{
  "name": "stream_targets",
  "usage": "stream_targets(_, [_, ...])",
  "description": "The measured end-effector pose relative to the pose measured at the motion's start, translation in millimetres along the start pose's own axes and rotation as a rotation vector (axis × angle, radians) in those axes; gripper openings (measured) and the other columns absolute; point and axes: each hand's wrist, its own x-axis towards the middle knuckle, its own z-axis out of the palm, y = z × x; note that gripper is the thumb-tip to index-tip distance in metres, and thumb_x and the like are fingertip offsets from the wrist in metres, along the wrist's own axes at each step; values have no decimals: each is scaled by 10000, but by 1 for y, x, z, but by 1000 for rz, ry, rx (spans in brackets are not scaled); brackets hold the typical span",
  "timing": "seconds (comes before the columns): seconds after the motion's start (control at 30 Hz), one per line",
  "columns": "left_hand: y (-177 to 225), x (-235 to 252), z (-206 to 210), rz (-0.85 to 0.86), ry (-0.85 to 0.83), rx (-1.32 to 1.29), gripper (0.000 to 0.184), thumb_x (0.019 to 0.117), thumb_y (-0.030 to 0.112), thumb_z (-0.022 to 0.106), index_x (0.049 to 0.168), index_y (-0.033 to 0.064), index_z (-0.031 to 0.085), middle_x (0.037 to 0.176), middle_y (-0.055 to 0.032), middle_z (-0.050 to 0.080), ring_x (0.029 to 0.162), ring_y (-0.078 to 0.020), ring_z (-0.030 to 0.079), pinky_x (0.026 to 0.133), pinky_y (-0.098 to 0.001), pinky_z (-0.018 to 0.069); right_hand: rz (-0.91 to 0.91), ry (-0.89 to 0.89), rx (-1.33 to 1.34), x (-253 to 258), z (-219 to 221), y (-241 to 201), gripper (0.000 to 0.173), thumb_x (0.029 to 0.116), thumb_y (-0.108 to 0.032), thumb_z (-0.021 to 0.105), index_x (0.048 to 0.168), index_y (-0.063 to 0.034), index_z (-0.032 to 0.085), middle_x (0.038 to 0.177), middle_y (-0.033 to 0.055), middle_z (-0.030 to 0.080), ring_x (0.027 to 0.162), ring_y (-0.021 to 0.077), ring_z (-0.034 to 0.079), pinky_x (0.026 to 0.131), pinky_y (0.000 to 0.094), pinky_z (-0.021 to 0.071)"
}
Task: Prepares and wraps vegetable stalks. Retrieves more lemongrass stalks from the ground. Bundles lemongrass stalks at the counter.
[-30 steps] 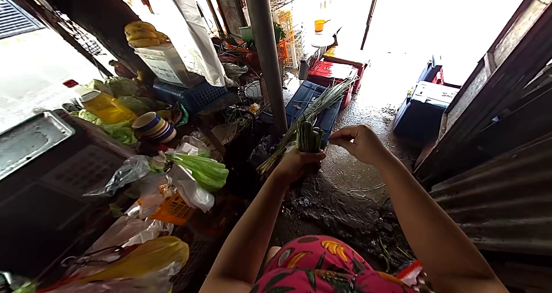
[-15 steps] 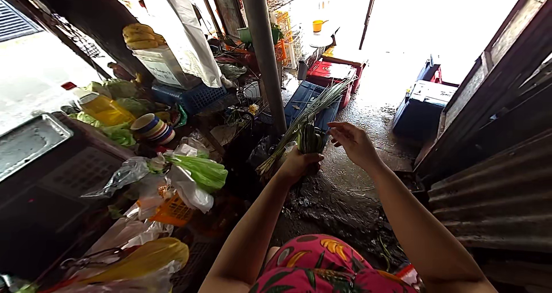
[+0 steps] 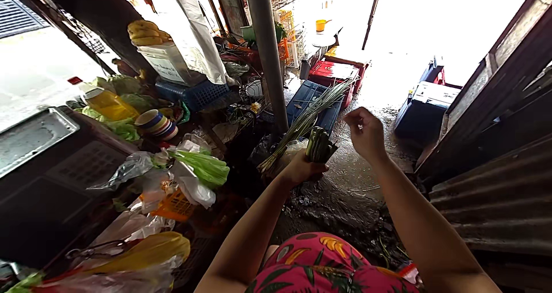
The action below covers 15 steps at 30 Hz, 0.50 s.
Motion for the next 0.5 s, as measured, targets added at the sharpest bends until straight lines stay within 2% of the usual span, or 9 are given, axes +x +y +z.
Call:
stream_targets(0.07, [-4,-2,2,-14,46,-74,207,846,22,681,1040,46,612,778,-17,691,634,-109,664,629,-284,589,-1,24,-120,6,-5,10,182,1003,-73,639,1148,37,657,1080,196,704,974,287,707,891,451,580])
stream_targets(0.1, [-6,-2,3,-24,74,-114,220,849,21,679,1054,41,602,787,-29,688,641,-120,666,633,-291,592,60,-50,-196,8,-10,13,364,976,-26,661,1322,49,576,1250,249,656,1122,358,677,975,502,554])
stream_targets(0.13, [-7,-1,2,-30,105,-143,228,850,22,681,1062,33,600,792,-42,687,646,-132,669,636,-300,596,151,-163,-256,9,-13,14,658,943,1,689,1522,46,380,1488,298,482,1323,436,548,1081,566,471])
stream_targets(0.17, [-8,-1,1,-32,134,-158,224,848,26,681,1056,28,600,785,-47,685,644,-137,670,636,-305,596,200,-258,-289,8,-15,15,868,918,-7,718,1610,33,196,1641,296,254,1466,462,377,1160,596,374])
stream_targets(0.2, [-8,0,0,-30,157,-168,213,853,25,679,1050,25,597,776,-51,685,641,-138,671,633,-306,597,182,-293,-281,3,-14,15,914,911,-54,743,1621,25,173,1672,282,179,1494,468,326,1170,617,349])
stream_targets(0.27, [-7,0,0,-26,191,-191,210,864,20,672,1056,25,589,774,-49,681,642,-137,670,636,-305,598,20,-297,-149,-15,-12,15,666,945,-225,729,1514,-9,458,1568,208,440,1418,369,469,1129,575,424])
stream_targets(0.33, [-5,0,2,-37,234,-220,209,875,18,658,1070,17,586,773,-52,677,637,-136,667,632,-299,596,-163,-333,94,-35,-5,12,435,934,-376,710,1246,-73,706,1247,78,703,1190,198,641,1007,436,536])
stream_targets(0.43, [-3,4,6,-31,282,-272,158,908,21,627,1058,13,579,773,-48,673,646,-128,665,636,-298,597,-288,-410,265,-56,9,6,453,841,-468,819,1107,-104,775,1060,15,744,1034,115,662,934,349,550])
stream_targets(0.5, [-5,6,8,-14,301,-275,133,892,16,623,1021,14,589,766,-54,682,660,-133,673,640,-308,588,-323,-304,263,-65,20,9,217,885,-318,800,947,-110,808,947,0,768,949,89,687,890,298,559])
